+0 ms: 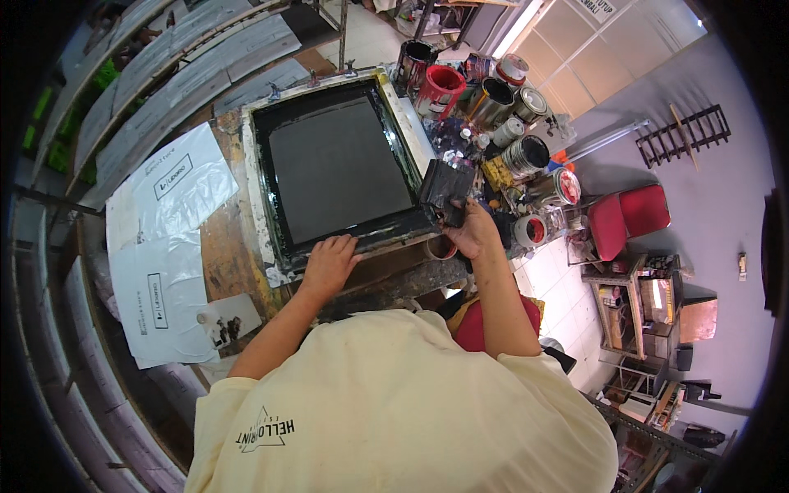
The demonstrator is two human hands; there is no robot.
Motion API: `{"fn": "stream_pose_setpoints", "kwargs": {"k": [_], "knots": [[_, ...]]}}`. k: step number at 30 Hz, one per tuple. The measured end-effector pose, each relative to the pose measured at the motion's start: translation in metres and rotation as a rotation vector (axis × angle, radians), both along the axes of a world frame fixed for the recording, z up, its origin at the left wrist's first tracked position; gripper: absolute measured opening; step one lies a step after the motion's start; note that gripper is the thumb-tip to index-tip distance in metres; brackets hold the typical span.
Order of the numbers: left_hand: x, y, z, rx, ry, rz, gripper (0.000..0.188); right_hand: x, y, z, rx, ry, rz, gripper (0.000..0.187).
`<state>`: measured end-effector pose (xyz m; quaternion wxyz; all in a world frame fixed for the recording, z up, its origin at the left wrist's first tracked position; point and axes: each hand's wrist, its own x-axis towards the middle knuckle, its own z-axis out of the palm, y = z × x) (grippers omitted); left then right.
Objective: The person cleans a plastic bag with a cloth, then places the bag under a screen and applies ink across the mesh using a squeegee.
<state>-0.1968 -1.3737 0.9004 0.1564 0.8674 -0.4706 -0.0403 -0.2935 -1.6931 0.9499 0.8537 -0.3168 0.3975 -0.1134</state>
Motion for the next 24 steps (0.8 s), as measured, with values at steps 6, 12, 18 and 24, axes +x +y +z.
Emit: {"fn": "stream_pose_setpoints", "kwargs": {"k": [6, 12, 18, 24], "knots": [[-0.006, 0.01, 0.009, 0.031, 0.044, -0.017, 0.064, 0.007, 0.012, 0.017, 0.082, -0.041, 0.059, 0.029], [-0.007, 0.012, 0.006, 0.016, 0.081, -0.015, 0.07, 0.017, 0.005, 0.021, 0.211, -0.102, 0.069, 0.024], [-0.006, 0.01, 0.002, -0.019, 0.029, -0.003, 0.064, 0.043, 0.001, 0.04, -0.777, -0.124, 0.222, 0.032], [-0.009, -0.001, 0.003, 0.031, 0.075, 0.069, 0.066, 0.045, 0.017, 0.04, -1.779, -0.152, 0.937, 0.046]]}}
